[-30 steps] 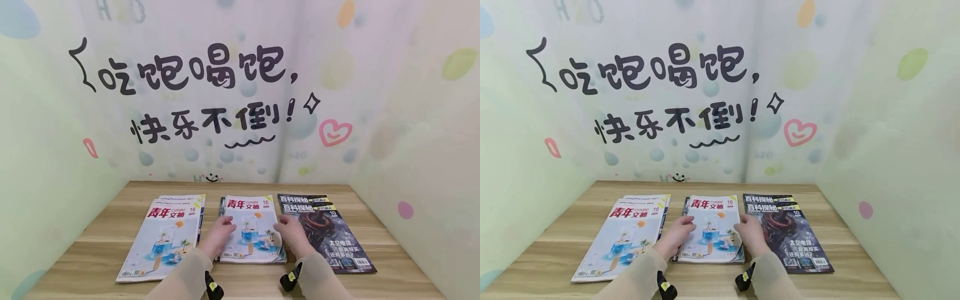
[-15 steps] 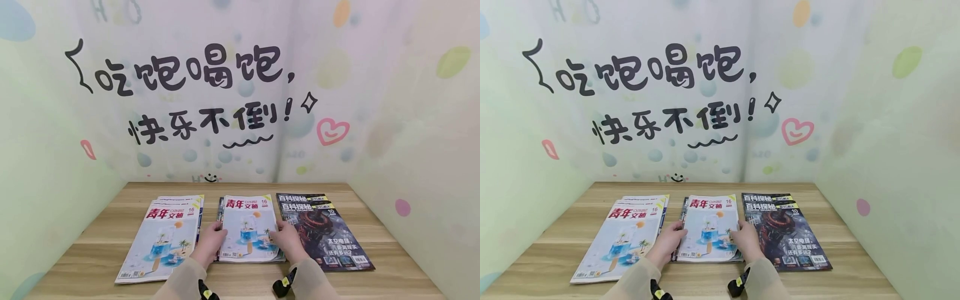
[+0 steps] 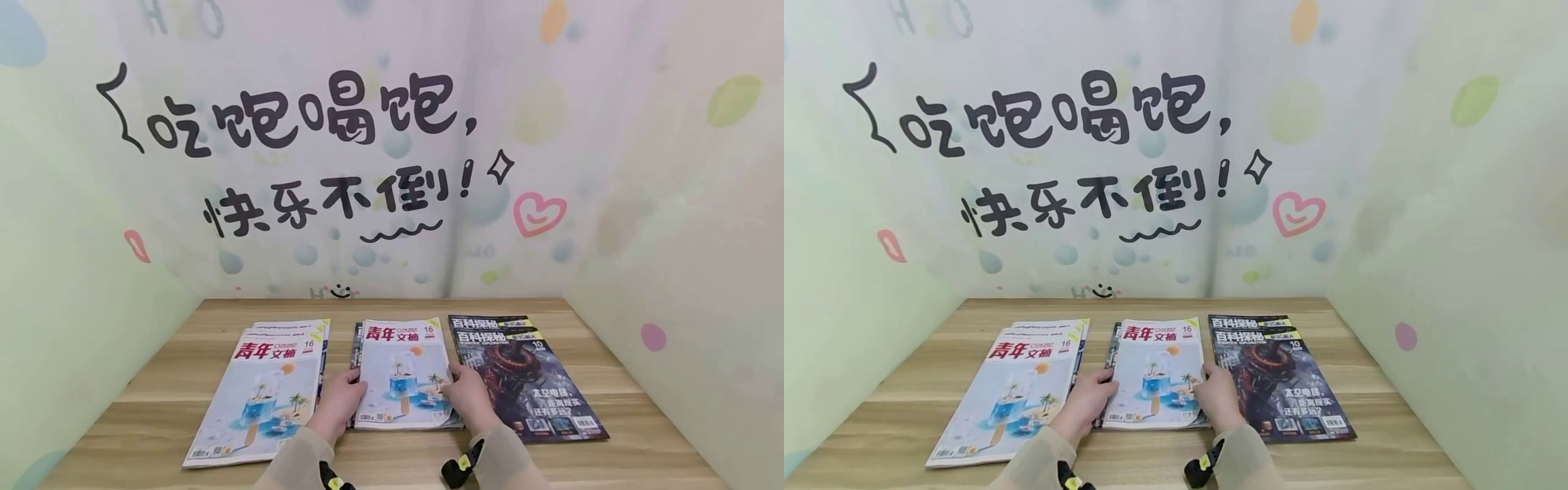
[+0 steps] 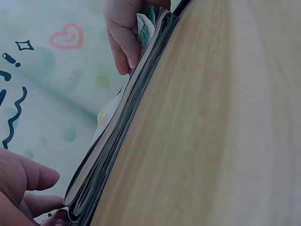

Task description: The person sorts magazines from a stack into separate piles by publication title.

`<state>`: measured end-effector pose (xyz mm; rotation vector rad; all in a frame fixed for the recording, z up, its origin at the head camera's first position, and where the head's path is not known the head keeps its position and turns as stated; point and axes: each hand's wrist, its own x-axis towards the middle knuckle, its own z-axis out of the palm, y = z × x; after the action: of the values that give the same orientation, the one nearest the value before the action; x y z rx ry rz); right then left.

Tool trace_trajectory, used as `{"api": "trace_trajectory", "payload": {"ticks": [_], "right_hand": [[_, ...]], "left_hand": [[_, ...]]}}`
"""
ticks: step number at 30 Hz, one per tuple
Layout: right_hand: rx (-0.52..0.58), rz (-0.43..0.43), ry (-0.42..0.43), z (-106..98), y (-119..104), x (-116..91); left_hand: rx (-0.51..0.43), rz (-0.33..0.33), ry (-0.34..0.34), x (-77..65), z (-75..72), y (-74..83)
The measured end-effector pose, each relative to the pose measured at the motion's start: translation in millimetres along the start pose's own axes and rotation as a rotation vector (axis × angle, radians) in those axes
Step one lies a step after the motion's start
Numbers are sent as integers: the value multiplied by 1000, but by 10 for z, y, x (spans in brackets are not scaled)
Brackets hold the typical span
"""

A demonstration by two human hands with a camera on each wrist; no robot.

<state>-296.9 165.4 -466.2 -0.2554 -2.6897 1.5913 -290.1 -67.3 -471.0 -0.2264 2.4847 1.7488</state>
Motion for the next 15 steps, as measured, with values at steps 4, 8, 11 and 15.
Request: {"api": "trace_trajectory", "payload": {"ticks": [4,8,11,15], "right_hand": [[-16,10,1,13,-11,-4],[-24,9,-1,22,-13,1],[-35,3,-3,19,-10,6],[-52,-9,-7,13,2,6]], "left_hand": [[32,3,9,-25,-3,13],[46,19,16,-33,-3,23],[56,36,18,-23,3,13],[54,47,20,-15,11,9]]}}
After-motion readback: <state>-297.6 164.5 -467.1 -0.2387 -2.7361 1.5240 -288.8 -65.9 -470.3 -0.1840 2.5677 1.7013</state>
